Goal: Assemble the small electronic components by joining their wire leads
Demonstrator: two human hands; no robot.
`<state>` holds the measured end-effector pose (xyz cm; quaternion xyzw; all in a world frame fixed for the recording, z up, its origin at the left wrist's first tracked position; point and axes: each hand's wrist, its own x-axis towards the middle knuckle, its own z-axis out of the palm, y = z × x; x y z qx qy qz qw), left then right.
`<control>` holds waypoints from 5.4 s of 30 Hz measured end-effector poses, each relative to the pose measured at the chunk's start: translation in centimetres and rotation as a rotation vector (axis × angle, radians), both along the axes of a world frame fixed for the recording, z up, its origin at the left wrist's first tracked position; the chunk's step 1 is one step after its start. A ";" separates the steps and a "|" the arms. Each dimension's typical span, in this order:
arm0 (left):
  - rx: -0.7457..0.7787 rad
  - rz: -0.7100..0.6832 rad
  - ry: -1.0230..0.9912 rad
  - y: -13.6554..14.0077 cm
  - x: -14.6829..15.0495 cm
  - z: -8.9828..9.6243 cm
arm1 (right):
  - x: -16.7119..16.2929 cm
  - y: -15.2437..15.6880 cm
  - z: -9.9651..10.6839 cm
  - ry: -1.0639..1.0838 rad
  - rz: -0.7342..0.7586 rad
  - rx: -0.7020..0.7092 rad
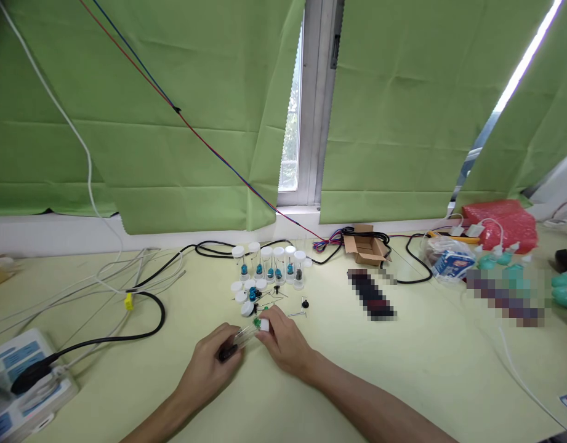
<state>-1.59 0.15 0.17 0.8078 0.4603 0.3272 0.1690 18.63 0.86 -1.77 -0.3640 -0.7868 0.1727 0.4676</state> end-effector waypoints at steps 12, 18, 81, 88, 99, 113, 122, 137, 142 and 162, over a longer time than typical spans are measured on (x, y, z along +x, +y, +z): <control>-0.017 -0.047 0.110 -0.1 -0.2 -0.4 | 0.1 -0.1 0.2 -0.092 -0.013 -0.028; -0.010 -0.068 0.192 -0.2 -0.2 -0.3 | 0.0 -0.3 0.6 -0.187 0.007 -0.124; -0.160 -0.319 -0.008 -1.1 0.2 1.5 | -0.2 -1.7 1.0 -0.141 0.090 -0.145; -0.167 -0.321 0.023 -1.0 0.2 1.5 | -0.2 -1.7 1.2 -0.136 0.121 -0.173; -0.152 -0.289 0.020 -1.0 0.3 1.3 | -0.3 -1.6 1.3 -0.213 0.095 -0.175; -0.130 -0.218 0.056 -1.0 0.4 1.0 | -0.8 -1.5 0.7 -0.170 -0.004 -0.202; -0.133 -0.143 0.010 -0.8 0.4 0.4 | -0.6 -1.2 1.1 -0.033 -0.048 -0.265; -0.155 -0.151 0.016 -0.9 0.5 0.9 | -0.6 -0.8 0.9 0.007 -0.027 -0.346; -0.178 -0.141 0.018 -0.9 0.5 1.0 | -0.6 -0.7 0.8 0.034 0.007 -0.377; -0.144 -0.123 0.054 -0.8 0.4 0.7 | -0.7 -0.7 0.8 -0.006 -0.004 -0.322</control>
